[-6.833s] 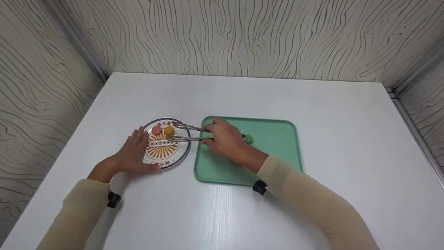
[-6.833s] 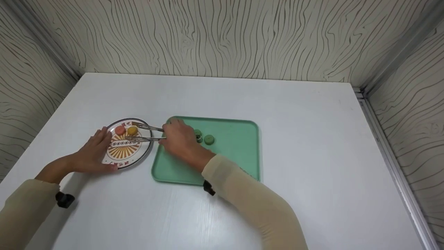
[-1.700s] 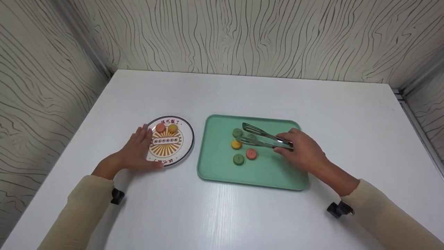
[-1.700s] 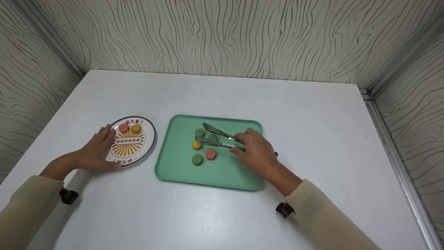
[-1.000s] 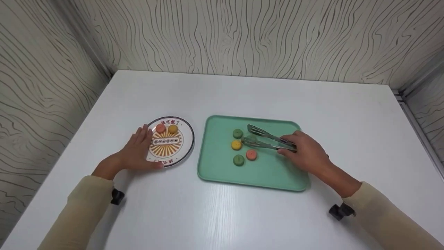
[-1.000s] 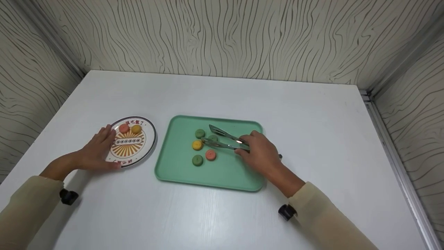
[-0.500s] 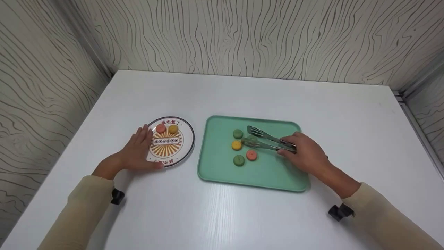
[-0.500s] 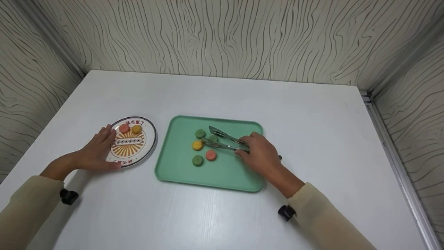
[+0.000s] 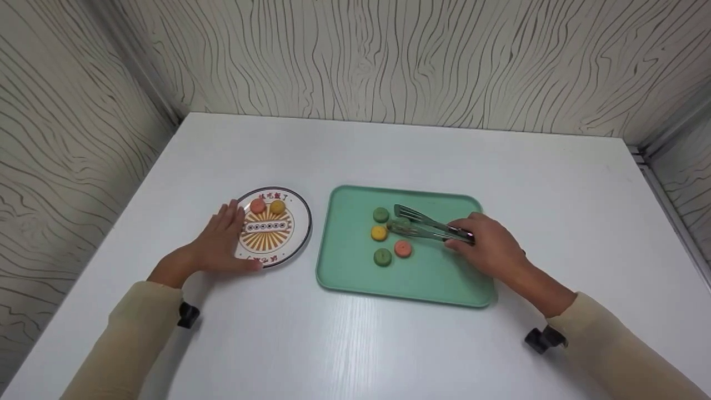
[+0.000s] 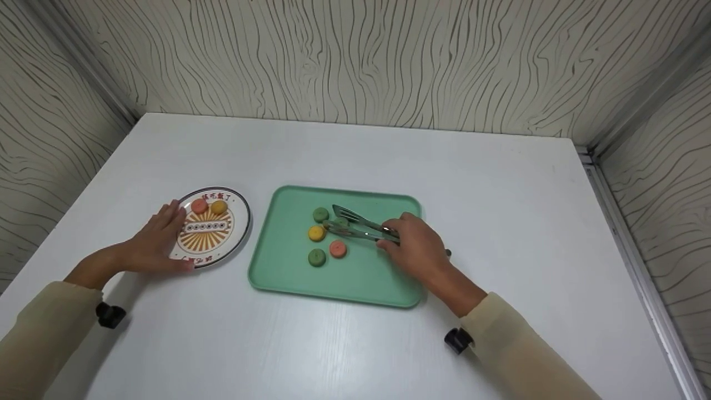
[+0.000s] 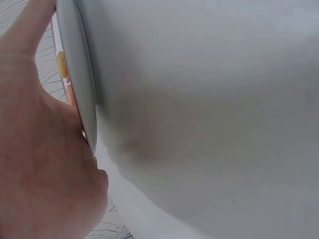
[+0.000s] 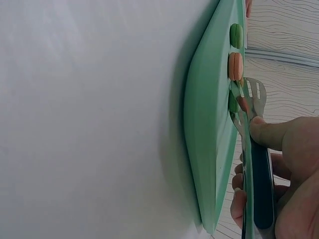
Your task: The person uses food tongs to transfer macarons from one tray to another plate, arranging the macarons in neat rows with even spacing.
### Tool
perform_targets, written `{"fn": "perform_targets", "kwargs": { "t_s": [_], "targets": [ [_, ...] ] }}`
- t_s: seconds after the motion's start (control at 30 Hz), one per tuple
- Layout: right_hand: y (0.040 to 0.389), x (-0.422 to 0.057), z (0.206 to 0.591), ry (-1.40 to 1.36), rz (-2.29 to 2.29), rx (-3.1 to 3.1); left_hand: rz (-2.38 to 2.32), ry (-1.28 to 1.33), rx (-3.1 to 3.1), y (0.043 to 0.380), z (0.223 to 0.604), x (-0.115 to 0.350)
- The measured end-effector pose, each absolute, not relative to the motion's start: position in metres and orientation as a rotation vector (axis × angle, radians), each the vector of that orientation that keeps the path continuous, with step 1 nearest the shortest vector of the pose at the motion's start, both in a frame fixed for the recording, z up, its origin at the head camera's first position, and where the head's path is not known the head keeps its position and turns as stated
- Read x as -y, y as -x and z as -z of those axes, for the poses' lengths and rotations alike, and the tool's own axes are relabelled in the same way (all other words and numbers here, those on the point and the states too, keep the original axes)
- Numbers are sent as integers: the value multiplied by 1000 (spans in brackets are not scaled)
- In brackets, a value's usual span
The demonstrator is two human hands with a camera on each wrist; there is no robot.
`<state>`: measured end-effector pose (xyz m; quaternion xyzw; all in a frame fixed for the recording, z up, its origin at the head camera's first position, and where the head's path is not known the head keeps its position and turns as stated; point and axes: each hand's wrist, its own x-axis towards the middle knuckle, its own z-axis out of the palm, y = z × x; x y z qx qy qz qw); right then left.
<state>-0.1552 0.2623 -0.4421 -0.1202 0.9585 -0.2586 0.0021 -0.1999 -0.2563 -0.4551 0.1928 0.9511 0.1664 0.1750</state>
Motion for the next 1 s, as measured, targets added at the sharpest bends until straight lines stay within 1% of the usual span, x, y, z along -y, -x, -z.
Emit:
{"fn": "perform_targets", "kwargs": {
  "t_s": [1.0],
  "targets": [
    [156, -262, 448, 430, 828, -3048, -442, -526, -2681, 199, 453, 256]
  ]
}}
